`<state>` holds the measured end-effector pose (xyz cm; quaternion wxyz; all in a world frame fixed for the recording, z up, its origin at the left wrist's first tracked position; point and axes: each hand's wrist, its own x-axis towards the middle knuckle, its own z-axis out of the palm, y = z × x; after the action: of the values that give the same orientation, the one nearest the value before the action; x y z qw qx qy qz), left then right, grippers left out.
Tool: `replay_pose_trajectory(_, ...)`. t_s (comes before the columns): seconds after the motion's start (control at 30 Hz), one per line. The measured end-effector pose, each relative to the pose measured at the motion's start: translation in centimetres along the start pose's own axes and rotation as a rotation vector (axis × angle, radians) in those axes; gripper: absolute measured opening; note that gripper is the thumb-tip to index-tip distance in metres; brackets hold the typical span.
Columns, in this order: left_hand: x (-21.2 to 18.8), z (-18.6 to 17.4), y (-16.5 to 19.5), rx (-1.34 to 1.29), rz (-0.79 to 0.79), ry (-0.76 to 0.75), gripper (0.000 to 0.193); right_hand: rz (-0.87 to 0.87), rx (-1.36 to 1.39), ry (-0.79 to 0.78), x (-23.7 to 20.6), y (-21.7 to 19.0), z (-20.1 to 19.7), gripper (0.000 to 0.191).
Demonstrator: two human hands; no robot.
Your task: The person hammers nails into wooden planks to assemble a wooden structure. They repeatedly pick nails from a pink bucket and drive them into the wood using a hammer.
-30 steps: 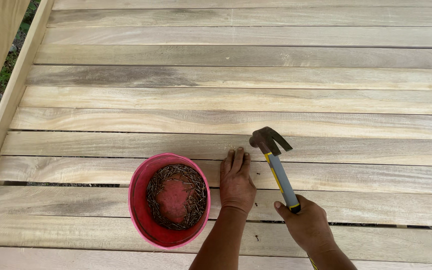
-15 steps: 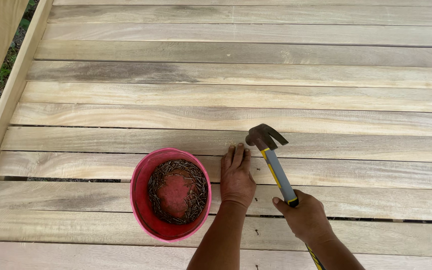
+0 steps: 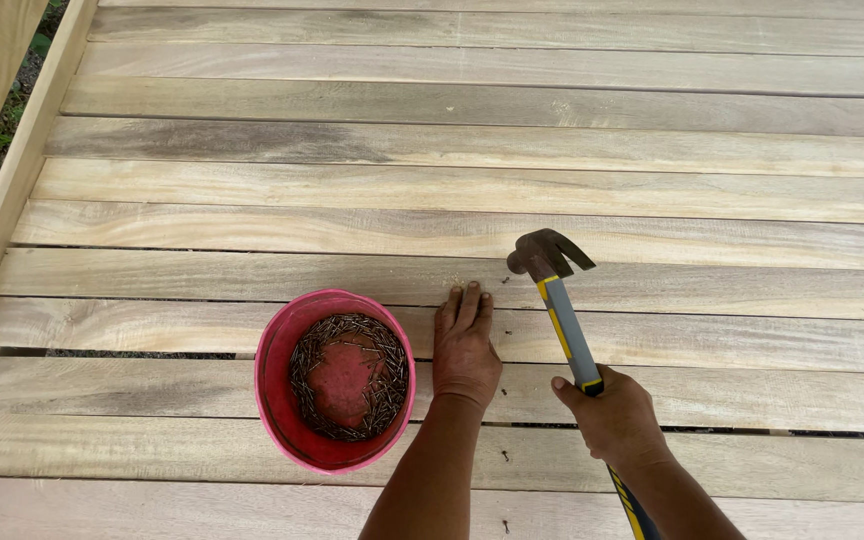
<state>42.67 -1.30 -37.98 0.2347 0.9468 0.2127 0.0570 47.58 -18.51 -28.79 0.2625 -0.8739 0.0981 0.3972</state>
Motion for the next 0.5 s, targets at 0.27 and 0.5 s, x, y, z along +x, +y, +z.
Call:
replay_pose_trajectory(0.27, 0.3, -0.4, 0.7, 0.015, -0.069, -0.107, 0.070, 0.091, -0.120, -0.054, -0.4, -0.2, 2.1, 0.040)
replay_pose_trajectory(0.5, 1.6, -1.3, 1.2, 0.036, -0.105, -0.164, 0.073, 0.133, -0.034, -0.002, 0.7, 3.5, 2.4, 0.045)
